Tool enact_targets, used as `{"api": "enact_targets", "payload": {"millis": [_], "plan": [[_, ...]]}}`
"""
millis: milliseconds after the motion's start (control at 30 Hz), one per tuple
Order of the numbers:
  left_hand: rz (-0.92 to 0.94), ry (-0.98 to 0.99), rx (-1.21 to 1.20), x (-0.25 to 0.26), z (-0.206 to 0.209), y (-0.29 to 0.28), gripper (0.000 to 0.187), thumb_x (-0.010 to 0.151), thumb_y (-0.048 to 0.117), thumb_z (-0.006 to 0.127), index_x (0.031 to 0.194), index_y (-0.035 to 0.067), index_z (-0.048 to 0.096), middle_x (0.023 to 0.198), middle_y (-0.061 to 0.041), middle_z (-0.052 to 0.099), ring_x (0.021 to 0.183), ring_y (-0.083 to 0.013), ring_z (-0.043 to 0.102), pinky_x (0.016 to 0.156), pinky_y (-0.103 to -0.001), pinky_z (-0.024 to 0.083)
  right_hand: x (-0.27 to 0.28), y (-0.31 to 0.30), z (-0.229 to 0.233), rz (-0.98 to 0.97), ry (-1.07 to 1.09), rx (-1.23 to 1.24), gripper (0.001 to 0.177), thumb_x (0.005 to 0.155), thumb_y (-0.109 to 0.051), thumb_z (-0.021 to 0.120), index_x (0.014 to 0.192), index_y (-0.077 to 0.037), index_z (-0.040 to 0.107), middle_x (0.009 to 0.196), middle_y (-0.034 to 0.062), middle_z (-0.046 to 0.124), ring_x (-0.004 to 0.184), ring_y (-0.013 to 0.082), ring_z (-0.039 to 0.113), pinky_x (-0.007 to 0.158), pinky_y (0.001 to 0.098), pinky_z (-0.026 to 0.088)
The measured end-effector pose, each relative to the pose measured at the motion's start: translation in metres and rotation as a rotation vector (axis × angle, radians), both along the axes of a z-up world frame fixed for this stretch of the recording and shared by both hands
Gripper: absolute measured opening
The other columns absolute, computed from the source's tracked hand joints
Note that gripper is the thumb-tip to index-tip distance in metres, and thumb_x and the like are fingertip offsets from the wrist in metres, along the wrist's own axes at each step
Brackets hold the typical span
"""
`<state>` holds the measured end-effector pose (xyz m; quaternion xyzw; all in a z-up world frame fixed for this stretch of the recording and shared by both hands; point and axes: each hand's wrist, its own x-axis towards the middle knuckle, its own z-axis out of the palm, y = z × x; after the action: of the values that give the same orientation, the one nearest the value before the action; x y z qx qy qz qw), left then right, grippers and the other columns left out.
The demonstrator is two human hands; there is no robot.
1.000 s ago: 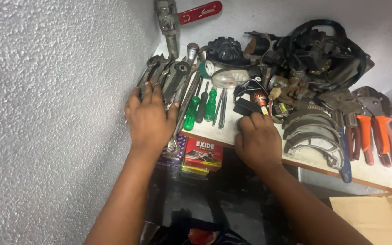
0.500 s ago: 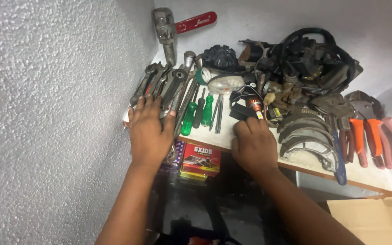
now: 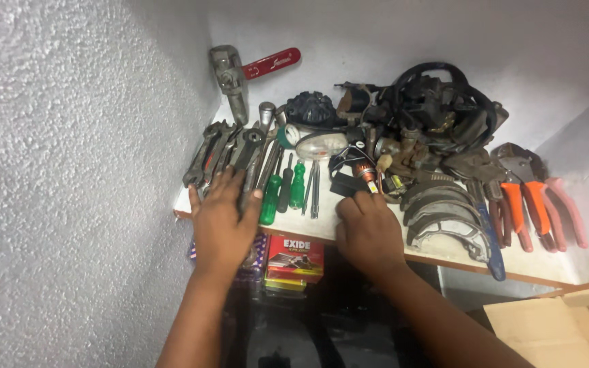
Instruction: The person organizes a shelf by moving various tools, a headlight assembly, and bottles of liquid, placing them into groups.
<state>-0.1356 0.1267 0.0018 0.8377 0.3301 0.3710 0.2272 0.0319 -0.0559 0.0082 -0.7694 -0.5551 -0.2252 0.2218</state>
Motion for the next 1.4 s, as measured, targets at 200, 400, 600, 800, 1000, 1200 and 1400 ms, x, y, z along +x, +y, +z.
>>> {"api": "enact_targets", "payload": {"millis": [200,400,600,800,1000,1200,1400], "plan": [[-0.107,0.094,0.099,0.028,0.024,0.044,0.061,0.097,0.04,0.058,0.141,-0.002,0.056,0.154,-0.026,0.046,0.148,-0.0418,0.036,0.123,-0.054,0.017,-0.001,-0.001,0.001,0.026,0.028,0.035,0.015,0.075,-0.009,0.066,0.088,-0.01,0.059,0.087,0.0123,0.054,0.084,0.0362,0.055,0.071,0.0484,0.048],[-0.092,0.401,0.141,0.051,0.008,0.062,0.08,0.094,0.052,0.055,0.148,-0.005,0.04,0.16,-0.026,0.029,0.151,-0.0422,0.021,0.12,-0.053,0.014,0.002,0.0,0.0,0.05,-0.002,0.037,0.019,0.074,-0.009,0.066,0.091,-0.009,0.059,0.089,0.0131,0.054,0.086,0.0371,0.055,0.07,0.0494,0.047],[-0.123,0.282,0.097,0.046,0.006,0.064,0.075,0.099,0.047,0.055,0.149,-0.006,0.042,0.16,-0.028,0.031,0.152,-0.043,0.02,0.121,-0.056,0.012,0.003,-0.003,-0.002,0.051,-0.015,0.006,0.019,0.074,-0.009,0.066,0.092,-0.008,0.059,0.091,0.0143,0.054,0.088,0.0382,0.055,0.074,0.0498,0.048],[-0.107,0.235,0.118,0.032,0.001,0.043,0.071,0.096,0.043,0.059,0.146,-0.005,0.047,0.158,-0.027,0.036,0.15,-0.0411,0.026,0.121,-0.057,0.012,0.002,-0.004,-0.002,-0.002,0.009,-0.051,0.015,0.074,-0.01,0.067,0.088,-0.008,0.06,0.091,0.0124,0.055,0.091,0.0368,0.056,0.073,0.0492,0.048],[-0.089,-0.007,0.173,0.014,-0.002,0.029,0.05,0.096,0.028,0.063,0.14,0.005,0.061,0.158,-0.021,0.047,0.153,-0.0406,0.034,0.126,-0.058,0.013,0.0,-0.003,-0.001,-0.003,-0.028,-0.01,0.014,0.076,-0.011,0.066,0.088,-0.009,0.06,0.091,0.0111,0.055,0.09,0.0348,0.056,0.074,0.0477,0.05],[-0.1,0.003,0.169,-0.007,-0.002,0.017,0.05,0.094,0.022,0.066,0.138,-0.001,0.06,0.153,-0.026,0.046,0.147,-0.0441,0.035,0.12,-0.06,0.017,-0.002,-0.006,-0.005,0.018,-0.049,0.046,0.014,0.076,-0.008,0.067,0.088,-0.008,0.06,0.09,0.0108,0.055,0.089,0.0334,0.057,0.074,0.0457,0.05],[0.102,-0.437,0.253,-0.037,-0.03,-0.046,0.032,0.106,0.013,0.058,0.136,0.001,0.06,0.144,-0.022,0.058,0.141,-0.042,0.05,0.123,-0.053,0.036,-0.001,-0.014,-0.008,0.192,-0.105,0.156,0.011,0.077,-0.008,0.069,0.087,-0.01,0.065,0.087,0.0103,0.057,0.087,0.033,0.057,0.075,0.0459,0.049]]}}
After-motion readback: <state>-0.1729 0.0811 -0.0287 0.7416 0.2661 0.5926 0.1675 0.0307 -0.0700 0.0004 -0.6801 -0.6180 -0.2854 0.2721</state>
